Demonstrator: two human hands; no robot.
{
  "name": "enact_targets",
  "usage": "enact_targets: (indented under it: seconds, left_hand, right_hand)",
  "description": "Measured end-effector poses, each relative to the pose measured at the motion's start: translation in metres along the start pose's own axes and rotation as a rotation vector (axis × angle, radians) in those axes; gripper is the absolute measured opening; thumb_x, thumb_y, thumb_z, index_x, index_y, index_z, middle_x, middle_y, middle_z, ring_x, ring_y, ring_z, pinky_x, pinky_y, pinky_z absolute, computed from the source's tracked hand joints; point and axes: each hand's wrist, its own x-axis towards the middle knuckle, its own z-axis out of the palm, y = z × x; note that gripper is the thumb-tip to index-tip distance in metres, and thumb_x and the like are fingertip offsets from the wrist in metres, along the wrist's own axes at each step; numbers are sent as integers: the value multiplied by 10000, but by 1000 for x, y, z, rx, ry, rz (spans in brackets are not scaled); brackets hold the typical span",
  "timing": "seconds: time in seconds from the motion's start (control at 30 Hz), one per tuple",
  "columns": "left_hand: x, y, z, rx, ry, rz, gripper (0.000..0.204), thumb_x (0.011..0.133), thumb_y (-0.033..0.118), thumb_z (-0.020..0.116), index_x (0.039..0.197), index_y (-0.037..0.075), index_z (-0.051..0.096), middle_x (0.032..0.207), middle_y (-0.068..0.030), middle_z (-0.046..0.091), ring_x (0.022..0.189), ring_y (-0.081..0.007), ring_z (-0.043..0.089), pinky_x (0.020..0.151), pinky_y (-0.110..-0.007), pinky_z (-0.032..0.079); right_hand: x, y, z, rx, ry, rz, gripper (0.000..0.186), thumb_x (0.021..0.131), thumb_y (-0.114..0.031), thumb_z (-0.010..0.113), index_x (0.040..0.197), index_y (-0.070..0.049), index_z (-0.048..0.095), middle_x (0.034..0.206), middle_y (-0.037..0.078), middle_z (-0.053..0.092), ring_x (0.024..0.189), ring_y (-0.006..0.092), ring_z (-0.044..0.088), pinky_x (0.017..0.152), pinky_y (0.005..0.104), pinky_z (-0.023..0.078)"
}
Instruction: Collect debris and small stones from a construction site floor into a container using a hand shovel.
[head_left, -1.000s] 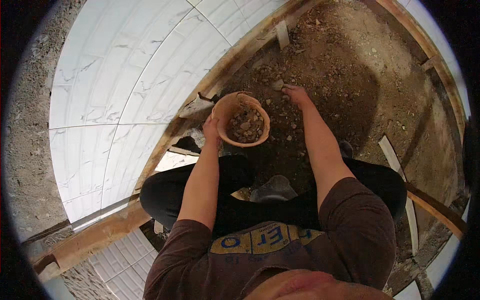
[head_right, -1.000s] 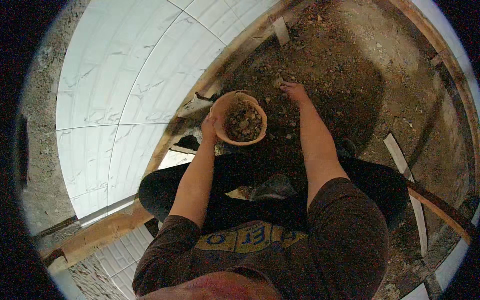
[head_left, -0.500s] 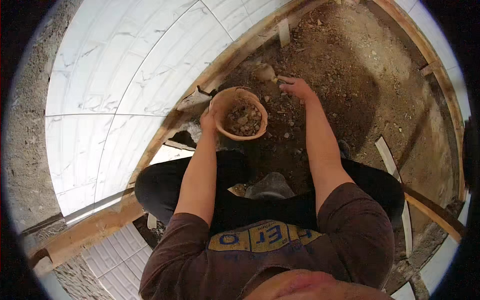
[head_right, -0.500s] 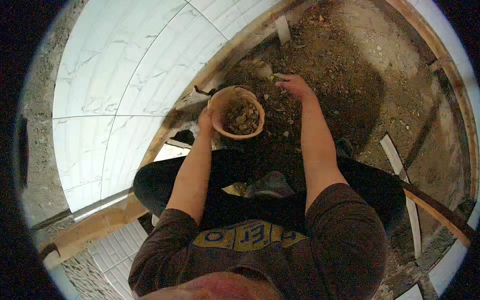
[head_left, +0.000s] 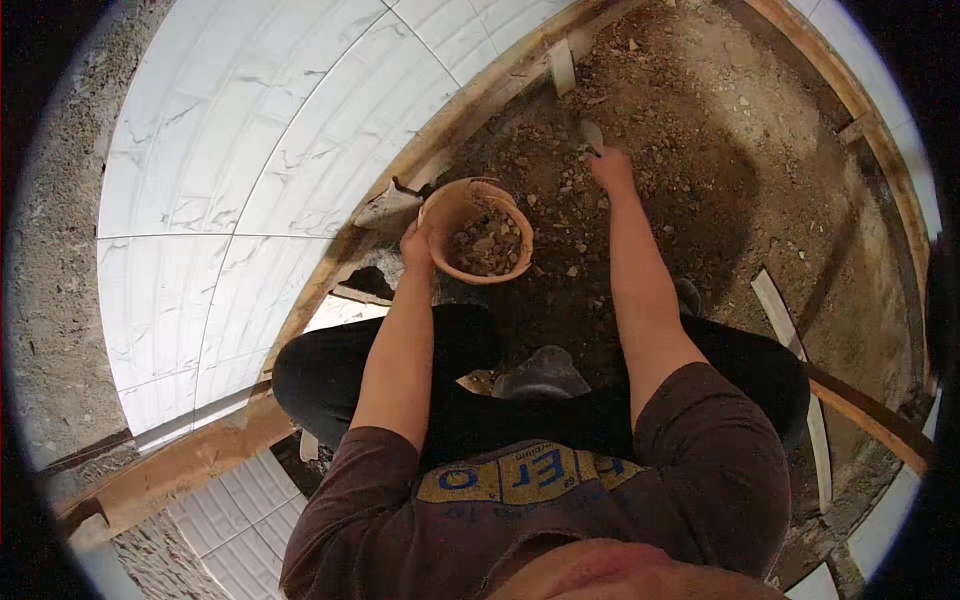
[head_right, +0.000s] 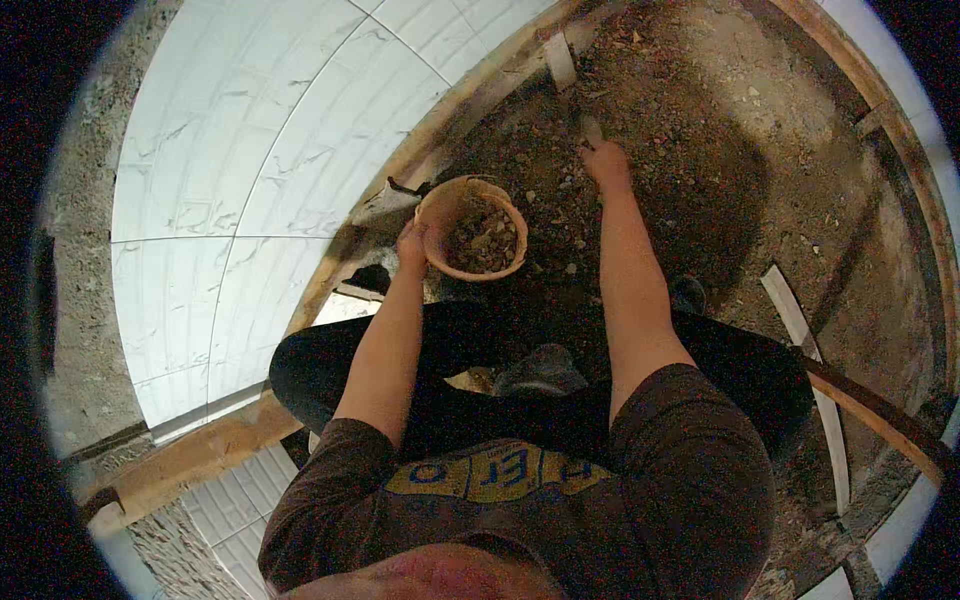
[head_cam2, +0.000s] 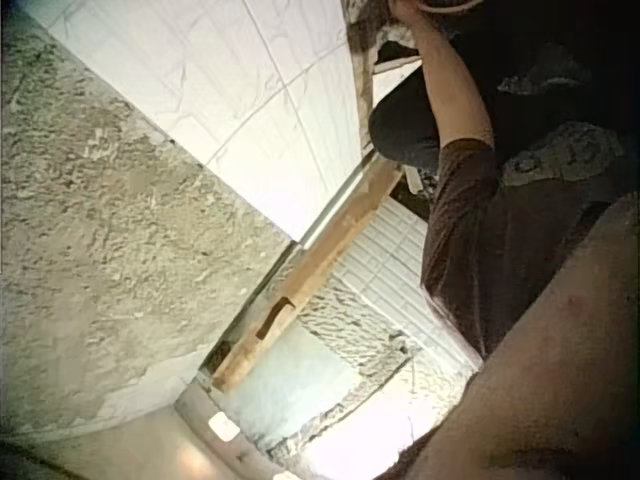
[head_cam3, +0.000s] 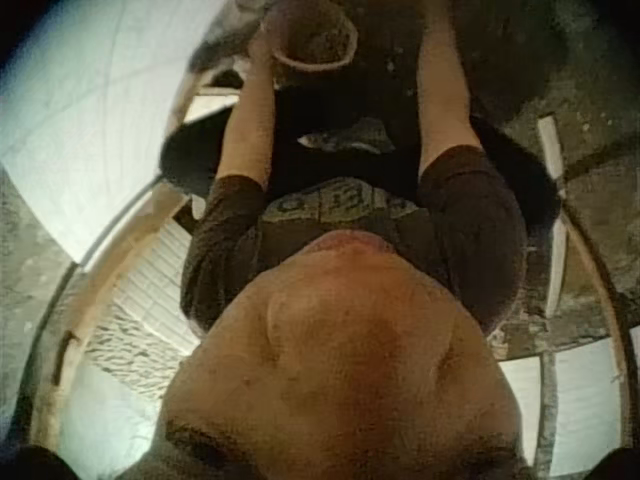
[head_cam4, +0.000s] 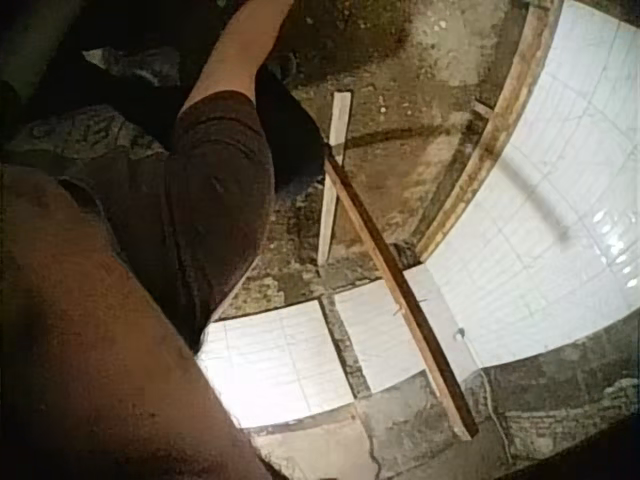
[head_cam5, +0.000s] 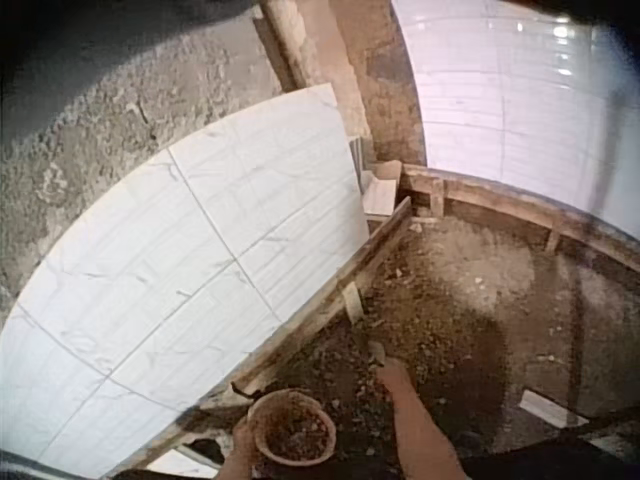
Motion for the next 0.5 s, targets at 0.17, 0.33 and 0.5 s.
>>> enact_targets:
  seconds: [0.17,0.33,0.5]
  left_hand:
    - [1,1,3,39,70,13,312,888,59,570,1182,-42,601,1071,-143,652,920,-235,626,800,-339,490]
    - [35,-31,-23,380,13,111,340,902,122,572,1208,-25,589,1100,-131,641,928,-241,617,813,-368,482]
    - [49,-43,-33,178,-25,-1,400,944,194,548,1285,-14,528,1163,-141,609,969,-289,614,830,-425,488]
  right_hand:
    - [-5,-11,54,-33,-39,-96,516,932,-385,555,1329,-56,526,1247,204,586,1124,361,575,922,481,492]
    - [6,-22,135,53,30,-69,513,951,-345,542,1349,-24,500,888,205,650,781,331,610,726,476,489]
    - [27,-17,178,-240,-77,-274,529,969,-299,529,1418,-44,414,849,175,639,664,293,567,635,466,461]
